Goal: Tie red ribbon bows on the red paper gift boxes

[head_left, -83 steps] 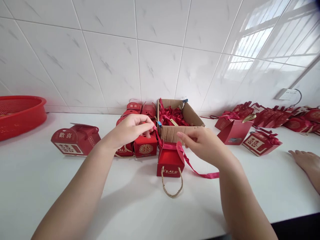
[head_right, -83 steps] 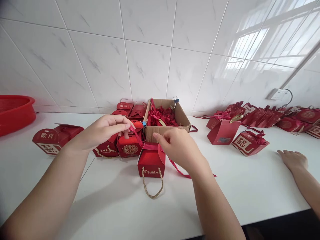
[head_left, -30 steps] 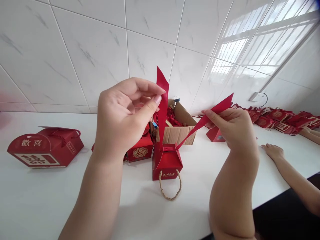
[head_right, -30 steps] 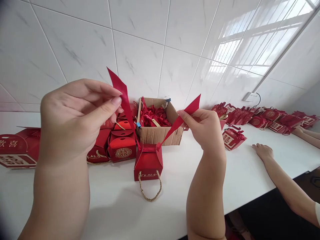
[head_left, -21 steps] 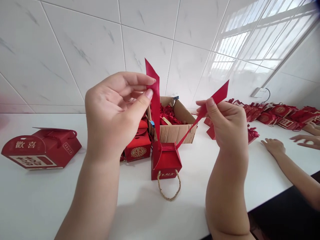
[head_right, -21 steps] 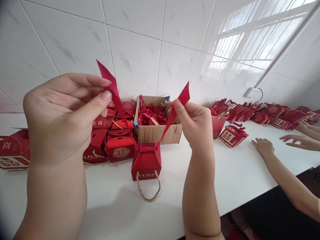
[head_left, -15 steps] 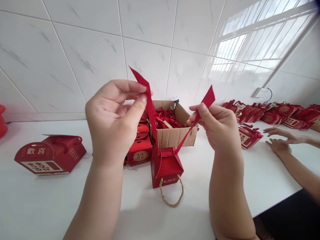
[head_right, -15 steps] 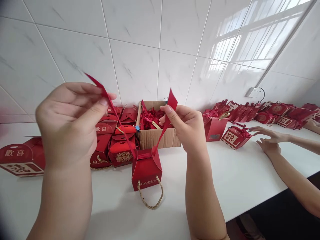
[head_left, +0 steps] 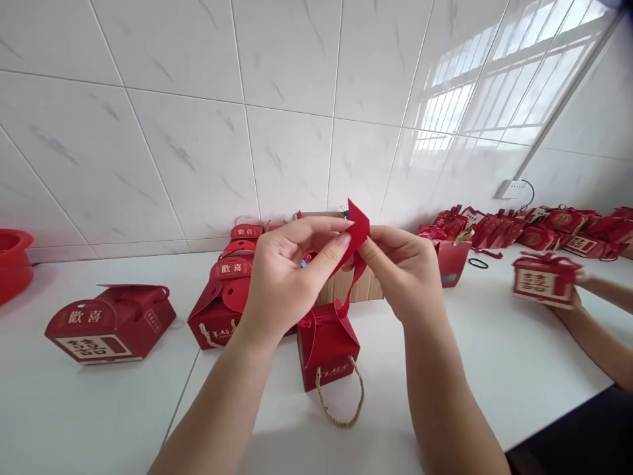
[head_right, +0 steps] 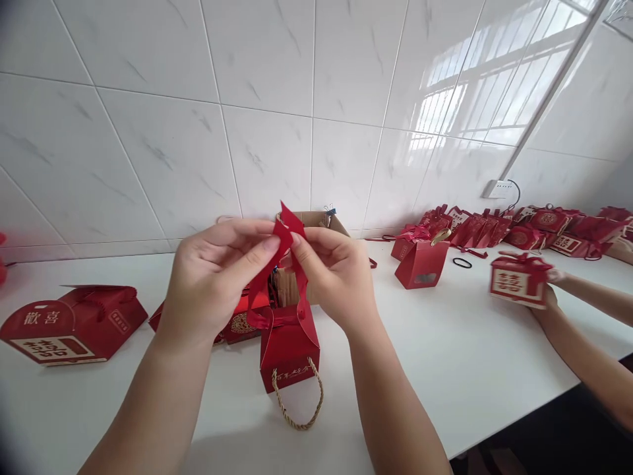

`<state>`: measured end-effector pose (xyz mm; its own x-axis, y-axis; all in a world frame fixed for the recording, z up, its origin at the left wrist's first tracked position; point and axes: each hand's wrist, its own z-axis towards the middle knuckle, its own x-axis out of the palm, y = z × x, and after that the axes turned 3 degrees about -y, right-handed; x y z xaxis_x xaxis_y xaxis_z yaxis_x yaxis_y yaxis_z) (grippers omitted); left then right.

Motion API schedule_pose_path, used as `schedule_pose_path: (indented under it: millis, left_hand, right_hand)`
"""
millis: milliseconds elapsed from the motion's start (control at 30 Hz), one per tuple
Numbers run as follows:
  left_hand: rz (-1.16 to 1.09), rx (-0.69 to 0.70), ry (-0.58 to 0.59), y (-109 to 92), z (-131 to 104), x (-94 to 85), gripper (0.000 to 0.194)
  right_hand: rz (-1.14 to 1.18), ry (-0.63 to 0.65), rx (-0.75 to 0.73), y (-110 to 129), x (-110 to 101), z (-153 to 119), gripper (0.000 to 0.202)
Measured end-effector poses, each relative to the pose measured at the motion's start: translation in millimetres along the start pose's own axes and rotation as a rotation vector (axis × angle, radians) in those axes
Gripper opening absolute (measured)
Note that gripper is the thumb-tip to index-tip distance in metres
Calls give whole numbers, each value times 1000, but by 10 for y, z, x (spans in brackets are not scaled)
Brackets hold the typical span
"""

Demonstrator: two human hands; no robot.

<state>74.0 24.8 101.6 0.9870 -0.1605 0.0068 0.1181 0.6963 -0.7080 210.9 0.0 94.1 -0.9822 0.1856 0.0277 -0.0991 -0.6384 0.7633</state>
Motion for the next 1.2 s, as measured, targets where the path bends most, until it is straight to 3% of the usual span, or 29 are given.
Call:
schedule_pose_path:
  millis: [267,400,467,567,700,900,1067,1200]
  left_hand:
    - [257,29,-25,35,32,-26,23]
    - [308,0,-75,59,43,-43,38]
    - [281,-24,-46,71,49,-50,41]
    - [219,1,27,97,61,-55,24]
    - [227,129,-59,146,71,-42,11]
    - [250,241,-80,208,69,-16,5]
    - [248,218,-108,229,71,-6,7]
    - [241,105,-75,206,79,-16,11]
  right_hand:
    - [13,149,17,-33,-7,0,22]
    - [13,120,35,-5,12,-12,20]
    - [27,119,39,-12,11,-11,20]
    - [64,152,64,-46,-5,6,25]
    - [148,149,139,-100,-14,40,30]
    - [315,65,216,-162,33,60,21]
    - [372,42,235,-219,80,72,17]
    - [407,49,262,-272,78,93,16]
